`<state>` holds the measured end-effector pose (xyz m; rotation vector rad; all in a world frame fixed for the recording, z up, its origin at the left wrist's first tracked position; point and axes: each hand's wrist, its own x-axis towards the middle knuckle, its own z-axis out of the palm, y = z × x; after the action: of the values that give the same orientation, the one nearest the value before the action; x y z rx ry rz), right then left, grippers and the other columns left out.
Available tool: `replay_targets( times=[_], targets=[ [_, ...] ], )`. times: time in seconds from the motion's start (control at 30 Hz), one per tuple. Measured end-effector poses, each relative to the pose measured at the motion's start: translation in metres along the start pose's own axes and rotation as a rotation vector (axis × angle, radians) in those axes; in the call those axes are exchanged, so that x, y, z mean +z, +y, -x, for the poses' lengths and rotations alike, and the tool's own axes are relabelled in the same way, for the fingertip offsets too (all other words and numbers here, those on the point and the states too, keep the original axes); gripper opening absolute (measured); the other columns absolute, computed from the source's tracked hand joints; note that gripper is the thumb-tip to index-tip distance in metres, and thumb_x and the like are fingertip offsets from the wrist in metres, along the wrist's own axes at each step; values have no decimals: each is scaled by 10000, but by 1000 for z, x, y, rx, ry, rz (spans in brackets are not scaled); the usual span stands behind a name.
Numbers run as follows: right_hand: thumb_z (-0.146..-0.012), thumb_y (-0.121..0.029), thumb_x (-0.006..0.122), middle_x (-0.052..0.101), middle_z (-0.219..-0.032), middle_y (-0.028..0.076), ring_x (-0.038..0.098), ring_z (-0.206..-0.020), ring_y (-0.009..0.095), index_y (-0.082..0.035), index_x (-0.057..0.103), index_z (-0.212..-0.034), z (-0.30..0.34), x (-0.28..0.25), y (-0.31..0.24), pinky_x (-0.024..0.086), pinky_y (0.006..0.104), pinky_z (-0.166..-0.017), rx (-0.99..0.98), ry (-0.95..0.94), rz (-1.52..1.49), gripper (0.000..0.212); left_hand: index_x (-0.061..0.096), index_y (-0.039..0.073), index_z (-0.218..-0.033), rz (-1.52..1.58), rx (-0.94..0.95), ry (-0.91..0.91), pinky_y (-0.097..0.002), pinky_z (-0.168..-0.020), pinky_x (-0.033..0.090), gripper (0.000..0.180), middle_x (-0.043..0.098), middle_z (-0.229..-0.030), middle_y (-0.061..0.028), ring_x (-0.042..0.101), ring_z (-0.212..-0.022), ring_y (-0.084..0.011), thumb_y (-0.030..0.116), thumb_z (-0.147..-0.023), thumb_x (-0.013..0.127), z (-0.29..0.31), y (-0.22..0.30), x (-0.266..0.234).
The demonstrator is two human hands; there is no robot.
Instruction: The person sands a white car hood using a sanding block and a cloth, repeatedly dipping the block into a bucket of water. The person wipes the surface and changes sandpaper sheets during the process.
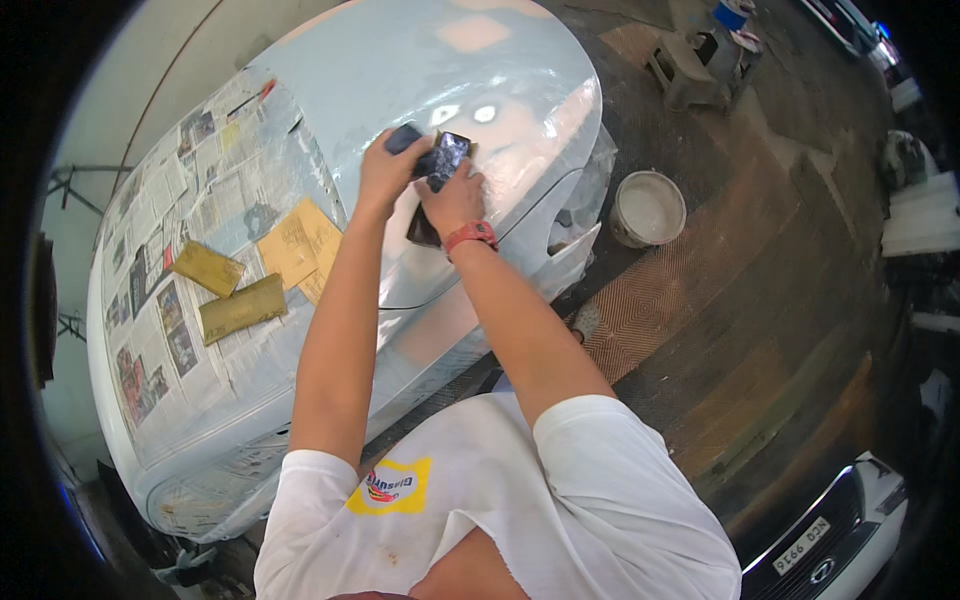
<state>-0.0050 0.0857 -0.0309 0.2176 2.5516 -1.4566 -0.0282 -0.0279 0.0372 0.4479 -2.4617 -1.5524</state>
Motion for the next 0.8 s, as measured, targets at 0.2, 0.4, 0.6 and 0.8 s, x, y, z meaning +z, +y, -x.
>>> replay_targets(
  times=[0.2,0.4,0.6,0.8],
  targets=[
    [-1073,-506,690,641,-1441,221,649,-1312,377,-85,492,-1616,-30,0,52,590,473,-1010,5,-163,-702,715,677,1,-1403,264,-174,-78,-375,-889,605,654,757,-1239,-158,746,-1100,-239,517,-1020,800,25,6,-5],
    [-1076,-553,708,655,-1369,99,707,-1094,259,-98,583,-1452,-12,-74,23,618,451,-873,216,-45,-1675,603,539,107,-1642,-472,60,-169,-554,-1221,437,810,602,-1589,-244,542,-1473,-437,604,-1024,706,24,-12,-1],
    [-1023,-349,767,709,-780,152,691,-737,287,17,714,-936,-52,-62,-56,564,417,-734,-299,-157,-585,380,607,136,-1582,-908,38,-62,-531,-1168,482,800,557,-1599,-214,508,-1443,-450,437,-875,832,15,-63,24],
    [-949,-302,877,740,-869,182,736,-837,367,14,704,-1024,-86,-88,36,579,481,-790,-36,167,-830,368,626,124,-1563,-1008,497,-156,-514,-1045,526,632,658,-1443,-180,614,-1240,-415,267,-970,791,39,-69,8]
  ],
)
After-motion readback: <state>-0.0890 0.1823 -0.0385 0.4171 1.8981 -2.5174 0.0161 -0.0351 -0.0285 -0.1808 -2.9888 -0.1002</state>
